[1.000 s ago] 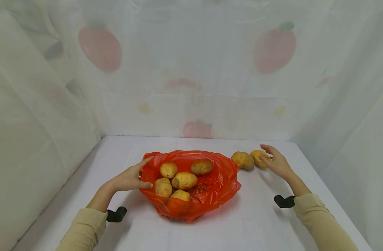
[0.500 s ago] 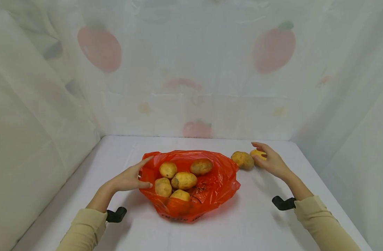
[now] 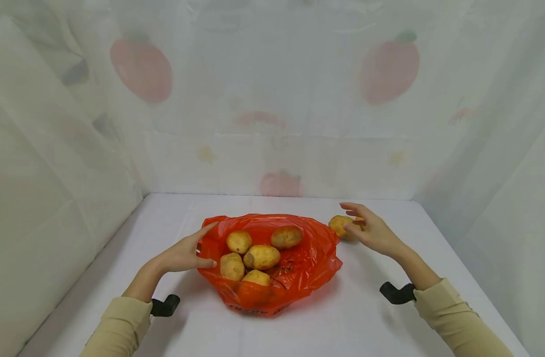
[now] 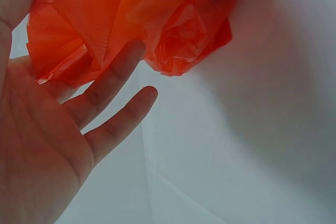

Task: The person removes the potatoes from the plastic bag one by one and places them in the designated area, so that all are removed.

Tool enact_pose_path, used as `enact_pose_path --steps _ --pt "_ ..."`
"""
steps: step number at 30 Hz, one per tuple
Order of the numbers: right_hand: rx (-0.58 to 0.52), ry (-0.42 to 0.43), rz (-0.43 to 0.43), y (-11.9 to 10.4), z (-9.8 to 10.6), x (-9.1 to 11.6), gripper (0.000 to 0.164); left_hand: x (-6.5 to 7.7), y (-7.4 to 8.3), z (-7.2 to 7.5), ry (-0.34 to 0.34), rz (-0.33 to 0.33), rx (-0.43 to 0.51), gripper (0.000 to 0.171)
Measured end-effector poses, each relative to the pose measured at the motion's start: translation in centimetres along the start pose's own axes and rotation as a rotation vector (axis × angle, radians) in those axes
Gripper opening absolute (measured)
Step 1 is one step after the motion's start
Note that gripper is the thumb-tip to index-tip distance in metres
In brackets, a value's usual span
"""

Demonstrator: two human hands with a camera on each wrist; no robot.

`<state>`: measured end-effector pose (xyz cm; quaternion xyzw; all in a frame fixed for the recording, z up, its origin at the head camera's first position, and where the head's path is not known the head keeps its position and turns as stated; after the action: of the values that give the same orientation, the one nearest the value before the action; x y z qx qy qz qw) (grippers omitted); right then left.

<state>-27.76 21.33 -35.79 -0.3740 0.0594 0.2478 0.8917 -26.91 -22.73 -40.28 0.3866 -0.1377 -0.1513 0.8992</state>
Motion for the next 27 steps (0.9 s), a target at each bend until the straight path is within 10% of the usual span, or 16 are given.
enact_pose_path --steps 27 --pt "-0.059 -0.179 0.144 -5.9 -4.1 -0.6 0.052 0.3 -0.1 0.0 -0.016 -0.040 0.026 0.091"
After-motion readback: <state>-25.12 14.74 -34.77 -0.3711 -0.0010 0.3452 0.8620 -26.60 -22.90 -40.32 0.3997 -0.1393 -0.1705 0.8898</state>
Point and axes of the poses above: each hand's wrist, its own x-axis away from the middle knuckle, its own z-axis out of the back of the hand, y = z × x, the point moved 4 cm from there along -x, towards the middle knuckle, and after that the axes turned 4 degrees about x, right-handed, at the moved point
